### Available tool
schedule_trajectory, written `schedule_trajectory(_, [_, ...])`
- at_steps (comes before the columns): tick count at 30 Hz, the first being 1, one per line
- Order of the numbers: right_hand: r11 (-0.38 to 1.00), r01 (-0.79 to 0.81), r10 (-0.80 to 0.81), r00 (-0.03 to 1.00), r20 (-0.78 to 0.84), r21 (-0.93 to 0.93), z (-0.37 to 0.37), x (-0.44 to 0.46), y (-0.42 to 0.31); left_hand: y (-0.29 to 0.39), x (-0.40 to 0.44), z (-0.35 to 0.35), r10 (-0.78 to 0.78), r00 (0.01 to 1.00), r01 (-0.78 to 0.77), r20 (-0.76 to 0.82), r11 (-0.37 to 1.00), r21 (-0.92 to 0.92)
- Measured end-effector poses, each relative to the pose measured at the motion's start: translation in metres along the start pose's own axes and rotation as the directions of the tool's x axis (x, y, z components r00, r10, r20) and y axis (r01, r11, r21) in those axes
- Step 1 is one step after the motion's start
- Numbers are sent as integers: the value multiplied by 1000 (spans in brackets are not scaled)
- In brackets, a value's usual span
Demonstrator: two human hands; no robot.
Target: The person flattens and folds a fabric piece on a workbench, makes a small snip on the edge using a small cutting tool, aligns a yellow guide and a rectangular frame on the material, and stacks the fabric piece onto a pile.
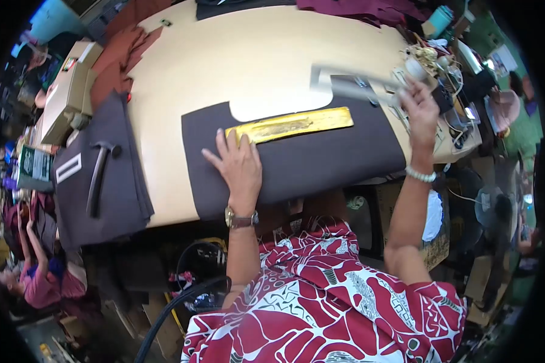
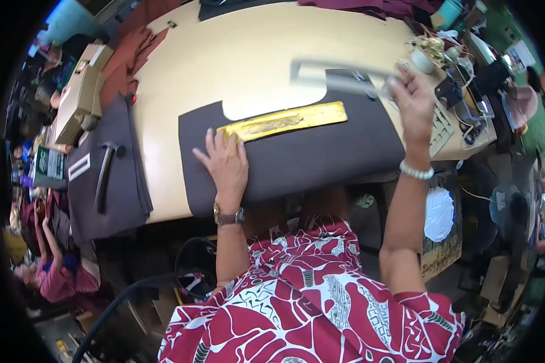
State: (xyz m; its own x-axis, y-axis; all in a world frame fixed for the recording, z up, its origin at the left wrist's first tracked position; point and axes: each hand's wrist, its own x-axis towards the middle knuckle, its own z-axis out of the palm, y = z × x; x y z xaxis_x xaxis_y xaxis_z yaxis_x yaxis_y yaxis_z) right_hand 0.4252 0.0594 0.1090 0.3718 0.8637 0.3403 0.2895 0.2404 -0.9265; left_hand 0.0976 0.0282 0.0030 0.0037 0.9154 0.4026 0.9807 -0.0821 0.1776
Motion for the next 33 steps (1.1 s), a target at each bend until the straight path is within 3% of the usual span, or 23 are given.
schedule_trajectory(1, [970, -102, 86, 993, 80, 222, 9, -19, 19, 0, 1, 1, 19, 998, -19, -60, 1000, 4])
schedule_trajectory(3, [930, -303, 247, 935, 256, 209, 25, -50, 39, -5, 2, 3, 2, 999, -6, -50, 997, -74])
schedule_trajectory(6, [881, -406, 328, 894, 306, 242, 53, -78, 44, -6, 4, -3, 25, 993, -44, -115, 986, -164])
schedule_trajectory(8, [902, -389, 322, 895, 309, 187, 60, -81, 44, -10, 8, -1, 46, 983, -90, -180, 965, -245])
schedule_trajectory(11, [917, -375, 319, 895, 312, 138, 66, -80, 49, -13, 10, -2, 67, 998, -63, -7, 888, -455])
schedule_trajectory(14, [916, -385, 336, 891, 305, 116, 71, -78, 54, -16, 15, -6, 106, 993, -121, -59, 888, -444])
schedule_trajectory(17, [923, -374, 334, 897, 288, 93, 77, -79, 62, -26, 17, -6, 89, 994, -40, 57, 819, -573])
schedule_trajectory(24, [922, -386, 368, 897, 246, 29, 82, -79, 62, -31, 16, -22, 157, 965, 14, 210, 771, -637])
schedule_trajectory(33, [931, -360, 363, 904, 224, -57, 85, -80, 60, -30, 15, -23, 147, 961, 31, 232, 781, -624])
